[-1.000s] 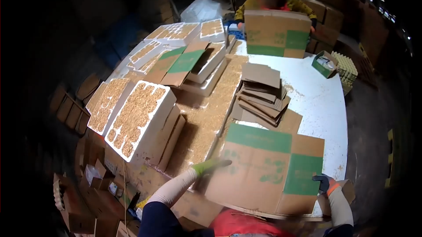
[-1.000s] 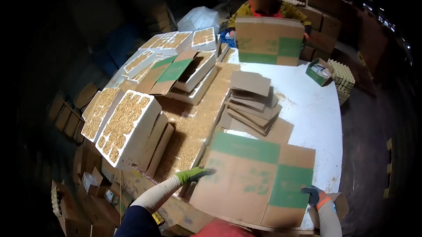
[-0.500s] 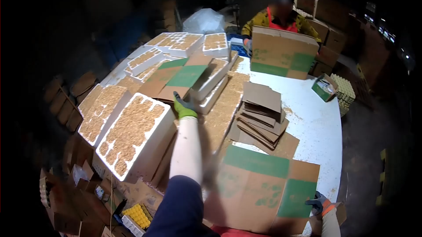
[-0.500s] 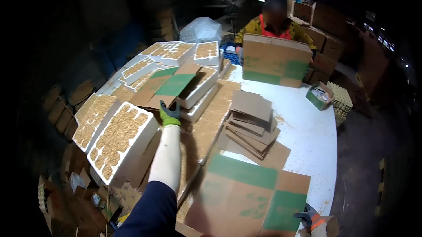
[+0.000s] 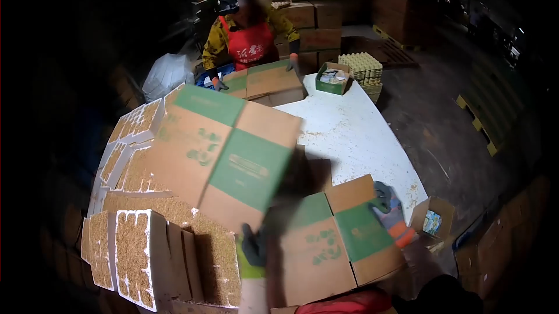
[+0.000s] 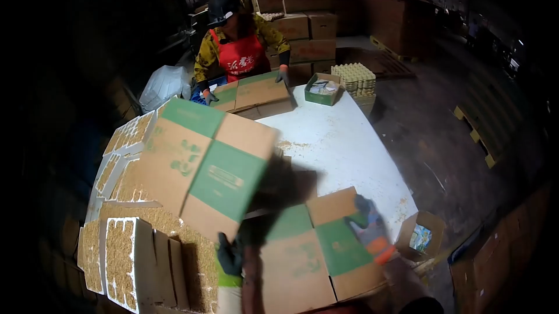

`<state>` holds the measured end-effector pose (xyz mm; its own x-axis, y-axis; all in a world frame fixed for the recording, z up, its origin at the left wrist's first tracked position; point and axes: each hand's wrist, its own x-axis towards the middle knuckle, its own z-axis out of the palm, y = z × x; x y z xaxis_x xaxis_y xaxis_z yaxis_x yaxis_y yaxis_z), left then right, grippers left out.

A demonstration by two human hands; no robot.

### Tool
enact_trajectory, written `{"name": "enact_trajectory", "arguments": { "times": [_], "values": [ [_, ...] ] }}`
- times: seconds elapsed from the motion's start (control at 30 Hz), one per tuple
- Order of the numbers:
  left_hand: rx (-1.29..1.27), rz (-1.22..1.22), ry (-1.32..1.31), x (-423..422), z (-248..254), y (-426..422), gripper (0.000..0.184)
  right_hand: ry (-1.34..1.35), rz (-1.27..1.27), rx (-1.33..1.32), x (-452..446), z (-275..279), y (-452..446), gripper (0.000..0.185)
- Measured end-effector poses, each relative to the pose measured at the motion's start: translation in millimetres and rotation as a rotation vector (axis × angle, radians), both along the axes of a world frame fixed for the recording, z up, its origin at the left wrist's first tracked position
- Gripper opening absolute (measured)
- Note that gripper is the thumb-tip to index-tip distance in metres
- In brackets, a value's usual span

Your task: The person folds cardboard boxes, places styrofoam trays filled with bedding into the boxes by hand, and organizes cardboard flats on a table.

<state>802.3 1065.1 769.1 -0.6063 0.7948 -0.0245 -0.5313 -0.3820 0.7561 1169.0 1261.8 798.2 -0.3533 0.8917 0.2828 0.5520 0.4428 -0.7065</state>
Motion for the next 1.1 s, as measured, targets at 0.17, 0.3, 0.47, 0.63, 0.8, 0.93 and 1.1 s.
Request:
{"name": "enact_trajectory", "arguments": {
  "times": [0.17,0.3,0.47,0.63,0.8,0.93,1.1],
  "values": [
    [-0.537,-0.275,1.525,142.6,-11.0,-45.2,0.019,1.03,0.1,-1.002,-74.5,-16.6,-51.4,0.043],
    [-0.421,-0.574,1.136,185.0,-4.4,-68.4,0.031,1.2,0.091,-0.881,-58.9,18.9,-29.1,0.041],
    [-0.177,-0.135,0.03,123.6,37.9,-112.7,0.059,0.898,0.192,-0.73,31.3,51.0,18.8,0.038],
    [-0.456,0.354,0.202,47.3,33.1,-172.6,0.054,0.315,0.333,-0.508,114.2,-3.5,63.3,0.037],
    [-0.722,0.001,0.474,62.5,-1.5,-169.8,0.067,0.213,0.07,-0.579,90.0,-93.2,40.2,0.038],
    [-0.733,0.178,0.923,81.1,-27.4,-165.0,0.075,0.245,0.022,-0.637,90.2,-76.2,28.8,0.035],
    [-0.628,0.144,0.267,97.3,13.5,-179.5,0.062,0.307,0.118,-0.596,65.5,-17.2,-4.9,0.031]
  ]
}}
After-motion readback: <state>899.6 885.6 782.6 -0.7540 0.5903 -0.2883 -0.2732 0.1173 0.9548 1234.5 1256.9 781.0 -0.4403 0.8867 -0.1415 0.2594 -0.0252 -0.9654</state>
